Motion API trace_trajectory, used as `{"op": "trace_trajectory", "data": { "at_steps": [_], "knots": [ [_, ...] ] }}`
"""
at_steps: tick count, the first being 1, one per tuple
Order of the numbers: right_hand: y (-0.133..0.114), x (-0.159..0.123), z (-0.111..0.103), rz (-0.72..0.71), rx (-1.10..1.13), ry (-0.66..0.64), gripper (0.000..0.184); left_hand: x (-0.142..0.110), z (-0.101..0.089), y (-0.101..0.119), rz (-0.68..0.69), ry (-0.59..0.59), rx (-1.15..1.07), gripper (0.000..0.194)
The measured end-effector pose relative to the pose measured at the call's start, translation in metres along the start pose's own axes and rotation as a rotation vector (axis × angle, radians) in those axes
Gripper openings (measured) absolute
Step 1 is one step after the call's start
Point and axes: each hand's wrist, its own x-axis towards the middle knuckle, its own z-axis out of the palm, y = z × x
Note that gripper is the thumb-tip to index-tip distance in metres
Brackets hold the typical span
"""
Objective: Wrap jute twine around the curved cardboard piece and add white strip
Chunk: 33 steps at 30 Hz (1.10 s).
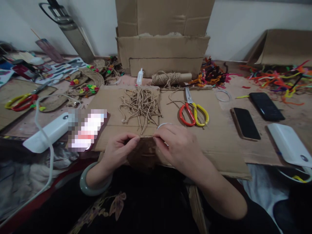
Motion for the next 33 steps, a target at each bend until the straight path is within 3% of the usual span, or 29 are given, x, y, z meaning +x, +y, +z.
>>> {"op": "trace_trajectory", "data": {
  "at_steps": [8,16,25,30,33],
  "knots": [
    [0.002,0.000,0.001,-0.010,-0.036,0.000,0.013,-0.001,-0.001,0.000,0.020,0.013,-0.008,0.022],
    [0.013,0.003,0.000,0.133,0.318,-0.085,0.011,-0.001,-0.003,0.006,0.010,-0.002,-0.002,0.022],
    [0.007,0.007,-0.004,0.143,0.347,-0.105,0.009,0.003,-0.007,0.004,-0.079,-0.160,-0.133,0.042],
    [0.000,0.007,0.001,0.089,0.291,-0.128,0.011,0.009,-0.005,0.018,-0.068,-0.282,-0.040,0.029],
    [-0.002,0.007,0.002,0.071,0.258,-0.118,0.012,0.011,-0.001,0.020,-0.083,-0.289,-0.019,0.026]
  ]
}}
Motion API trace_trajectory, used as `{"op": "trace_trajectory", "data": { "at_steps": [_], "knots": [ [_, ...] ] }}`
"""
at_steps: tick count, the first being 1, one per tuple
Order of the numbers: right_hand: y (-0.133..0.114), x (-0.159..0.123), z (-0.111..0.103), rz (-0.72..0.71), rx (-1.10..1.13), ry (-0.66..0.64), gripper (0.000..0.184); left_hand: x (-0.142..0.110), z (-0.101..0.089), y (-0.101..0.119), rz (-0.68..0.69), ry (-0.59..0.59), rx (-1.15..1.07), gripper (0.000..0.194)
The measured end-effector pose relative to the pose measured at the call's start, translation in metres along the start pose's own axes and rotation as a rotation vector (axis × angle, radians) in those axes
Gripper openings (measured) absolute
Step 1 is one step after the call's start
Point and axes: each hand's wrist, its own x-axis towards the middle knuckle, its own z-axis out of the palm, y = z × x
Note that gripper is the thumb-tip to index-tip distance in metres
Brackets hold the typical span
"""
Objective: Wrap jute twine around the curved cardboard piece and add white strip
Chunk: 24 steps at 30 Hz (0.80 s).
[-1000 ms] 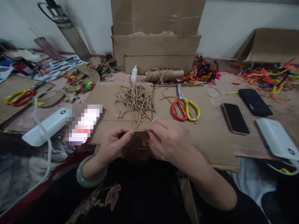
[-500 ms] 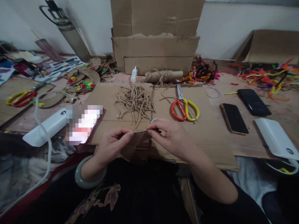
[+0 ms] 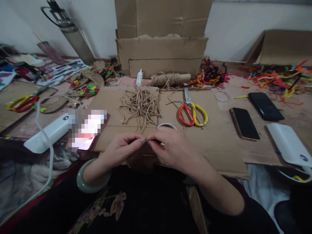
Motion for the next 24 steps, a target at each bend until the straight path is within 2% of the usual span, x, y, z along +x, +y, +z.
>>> {"op": "trace_trajectory", "data": {
  "at_steps": [3,9,17,24],
  "knots": [
    [0.002,-0.003,-0.003,-0.033,0.008,0.026,0.013,0.000,0.002,-0.004,-0.020,0.048,-0.017,0.025],
    [0.012,-0.014,-0.010,-0.050,-0.039,0.183,0.012,-0.001,0.002,-0.009,-0.039,0.119,-0.041,0.025],
    [0.010,-0.018,-0.004,-0.165,-0.228,0.202,0.009,-0.002,0.004,-0.007,-0.029,0.133,-0.016,0.025],
    [0.006,-0.015,-0.002,-0.163,-0.321,0.218,0.003,-0.003,0.003,-0.008,0.015,0.162,0.043,0.022]
  ]
}}
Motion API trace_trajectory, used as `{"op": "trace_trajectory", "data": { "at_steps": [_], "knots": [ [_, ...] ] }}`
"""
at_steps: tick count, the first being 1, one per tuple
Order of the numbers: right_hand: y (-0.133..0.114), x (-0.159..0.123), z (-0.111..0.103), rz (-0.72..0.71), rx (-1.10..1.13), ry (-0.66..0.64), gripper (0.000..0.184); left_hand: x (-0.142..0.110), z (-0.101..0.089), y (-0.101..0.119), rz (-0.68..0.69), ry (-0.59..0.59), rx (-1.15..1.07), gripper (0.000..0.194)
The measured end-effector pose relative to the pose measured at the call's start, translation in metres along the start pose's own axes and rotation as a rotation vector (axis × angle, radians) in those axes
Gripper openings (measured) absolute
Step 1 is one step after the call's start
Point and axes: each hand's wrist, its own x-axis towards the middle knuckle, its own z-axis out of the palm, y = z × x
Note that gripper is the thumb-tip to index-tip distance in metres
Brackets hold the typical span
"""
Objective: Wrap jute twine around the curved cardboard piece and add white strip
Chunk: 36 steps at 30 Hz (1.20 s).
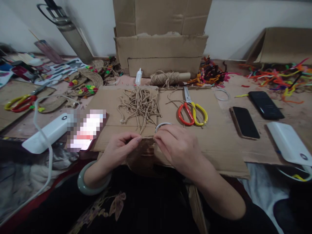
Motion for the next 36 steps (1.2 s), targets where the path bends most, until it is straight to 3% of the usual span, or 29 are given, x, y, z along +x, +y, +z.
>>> {"op": "trace_trajectory", "data": {
  "at_steps": [11,19,26,31,36],
  "knots": [
    [-0.005,0.000,0.004,0.155,0.055,-0.010,0.007,-0.002,0.004,-0.004,0.041,0.037,-0.022,0.024],
    [0.003,0.002,0.010,0.364,0.348,-0.075,0.008,-0.003,0.003,-0.007,0.007,0.033,-0.052,0.024],
    [0.009,-0.010,0.015,0.601,0.713,-0.035,0.018,-0.003,0.003,-0.018,-0.034,0.075,-0.151,0.026],
    [0.002,-0.009,0.024,0.635,0.819,-0.130,0.016,-0.003,0.004,-0.017,-0.033,0.037,-0.155,0.029],
    [-0.002,-0.002,0.021,0.639,0.794,-0.098,0.016,-0.005,0.003,-0.018,-0.087,0.002,-0.191,0.041]
  ]
}}
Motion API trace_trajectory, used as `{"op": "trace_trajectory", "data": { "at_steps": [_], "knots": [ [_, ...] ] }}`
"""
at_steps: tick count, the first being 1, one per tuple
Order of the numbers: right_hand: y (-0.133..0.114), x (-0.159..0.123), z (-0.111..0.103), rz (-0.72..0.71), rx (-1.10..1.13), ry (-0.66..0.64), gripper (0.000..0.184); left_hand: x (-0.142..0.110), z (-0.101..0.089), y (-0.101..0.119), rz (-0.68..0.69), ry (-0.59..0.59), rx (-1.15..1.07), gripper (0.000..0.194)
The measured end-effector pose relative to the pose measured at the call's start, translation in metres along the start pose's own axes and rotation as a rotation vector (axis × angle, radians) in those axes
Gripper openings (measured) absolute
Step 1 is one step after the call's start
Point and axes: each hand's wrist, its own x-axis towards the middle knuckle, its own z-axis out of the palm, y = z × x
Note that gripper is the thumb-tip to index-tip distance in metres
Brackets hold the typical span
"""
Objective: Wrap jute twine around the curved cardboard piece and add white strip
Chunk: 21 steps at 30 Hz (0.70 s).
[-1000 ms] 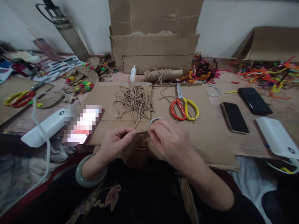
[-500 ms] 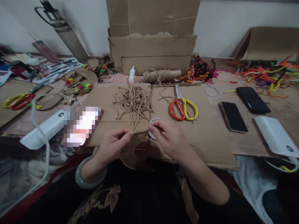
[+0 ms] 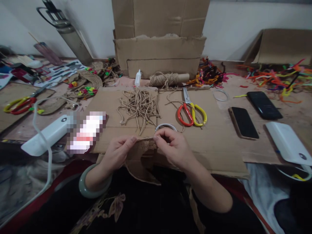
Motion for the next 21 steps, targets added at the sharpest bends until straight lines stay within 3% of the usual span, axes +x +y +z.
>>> {"op": "trace_trajectory", "data": {
  "at_steps": [3,7,12,17,21],
  "knots": [
    [-0.003,-0.001,0.000,-0.004,-0.028,-0.006,0.016,0.000,-0.001,0.003,-0.015,-0.031,-0.041,0.047],
    [-0.005,-0.002,0.001,-0.055,-0.092,-0.032,0.014,0.001,0.002,0.013,0.007,-0.103,0.020,0.032],
    [-0.002,-0.001,0.002,-0.079,-0.074,-0.083,0.019,0.002,0.003,0.016,0.032,-0.064,0.072,0.026],
    [0.007,-0.002,0.000,-0.044,0.142,-0.110,0.037,0.002,0.002,0.007,0.037,-0.012,0.043,0.028],
    [0.005,-0.001,0.002,-0.013,0.056,-0.097,0.026,0.002,0.003,0.006,0.016,-0.011,0.015,0.030]
  ]
}}
